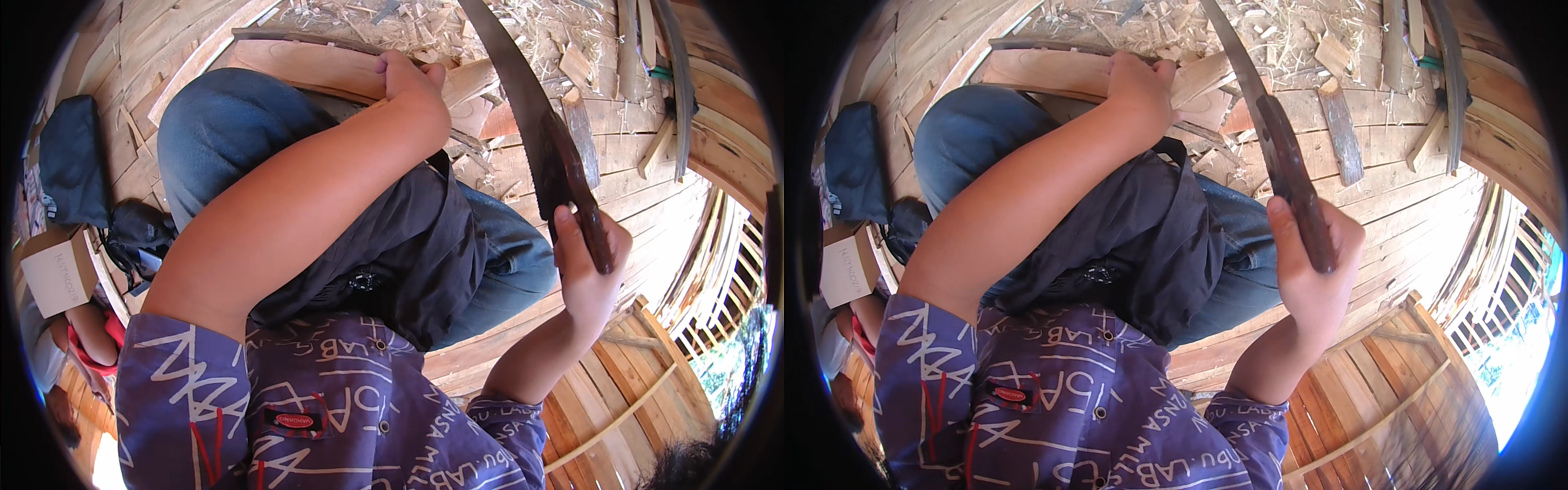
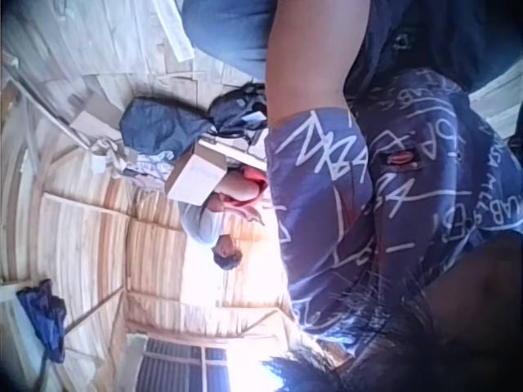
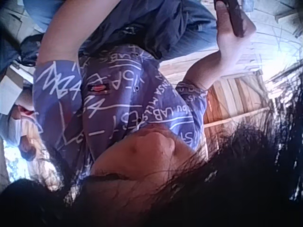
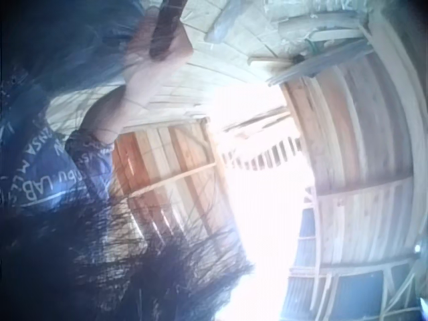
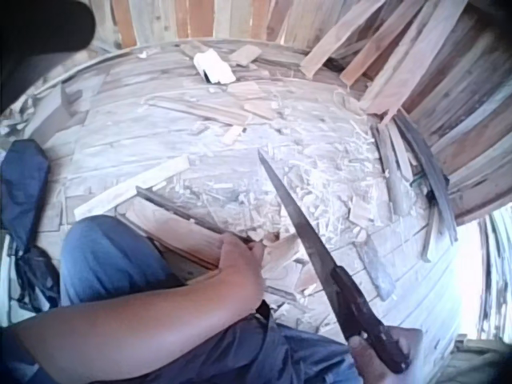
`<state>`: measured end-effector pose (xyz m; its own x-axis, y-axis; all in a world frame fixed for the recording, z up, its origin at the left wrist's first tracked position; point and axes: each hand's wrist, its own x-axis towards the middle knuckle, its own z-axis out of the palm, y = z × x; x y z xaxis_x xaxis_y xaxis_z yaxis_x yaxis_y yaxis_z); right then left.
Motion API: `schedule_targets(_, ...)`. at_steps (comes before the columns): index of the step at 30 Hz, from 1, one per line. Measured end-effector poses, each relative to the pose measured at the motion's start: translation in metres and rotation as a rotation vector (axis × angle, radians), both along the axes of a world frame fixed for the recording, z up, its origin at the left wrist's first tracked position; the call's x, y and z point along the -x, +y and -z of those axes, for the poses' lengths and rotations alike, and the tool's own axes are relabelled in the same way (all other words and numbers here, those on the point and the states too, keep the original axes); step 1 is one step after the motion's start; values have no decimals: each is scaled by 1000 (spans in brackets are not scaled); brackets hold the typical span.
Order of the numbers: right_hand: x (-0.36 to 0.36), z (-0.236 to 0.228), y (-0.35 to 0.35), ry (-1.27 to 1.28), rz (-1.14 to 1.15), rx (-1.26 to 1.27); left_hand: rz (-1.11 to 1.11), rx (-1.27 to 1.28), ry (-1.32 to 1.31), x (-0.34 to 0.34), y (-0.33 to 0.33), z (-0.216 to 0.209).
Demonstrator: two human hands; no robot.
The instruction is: The person saws a piece of wood held by hand while sitting on a floor.
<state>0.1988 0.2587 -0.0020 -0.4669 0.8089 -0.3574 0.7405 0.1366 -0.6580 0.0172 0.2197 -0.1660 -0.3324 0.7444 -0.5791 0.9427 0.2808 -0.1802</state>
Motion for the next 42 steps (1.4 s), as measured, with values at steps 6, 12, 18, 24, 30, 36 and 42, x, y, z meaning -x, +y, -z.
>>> schedule_targets(6, 8, 3, 8, -6, -4, 27, 3, 28, -34, 3, -1, 0)
schedule_targets(12, -40, -27, -11, -94, 45, 10, 17, 48, -14, -2, 4, 2)
schedule_targets(18, -95, -73, -30, -156, 92, -22, -39, 56, -12, 2, 3, 5)
schedule_targets(24, -94, -84, -34, -137, 57, -76, -9, 105, -2, 1, 6, 7)
schedule_targets(30, -81, -94, -19, -173, 6, -76, 88, 155, -46, 4, 5, -2)
schedule_targets(36, -77, -96, -13, -140, -20, -88, 116, 154, -77, 7, 5, -7)
schedule_targets(42, -73, -101, -13, -184, -11, -94, 75, 120, -51, 6, 5, -6)
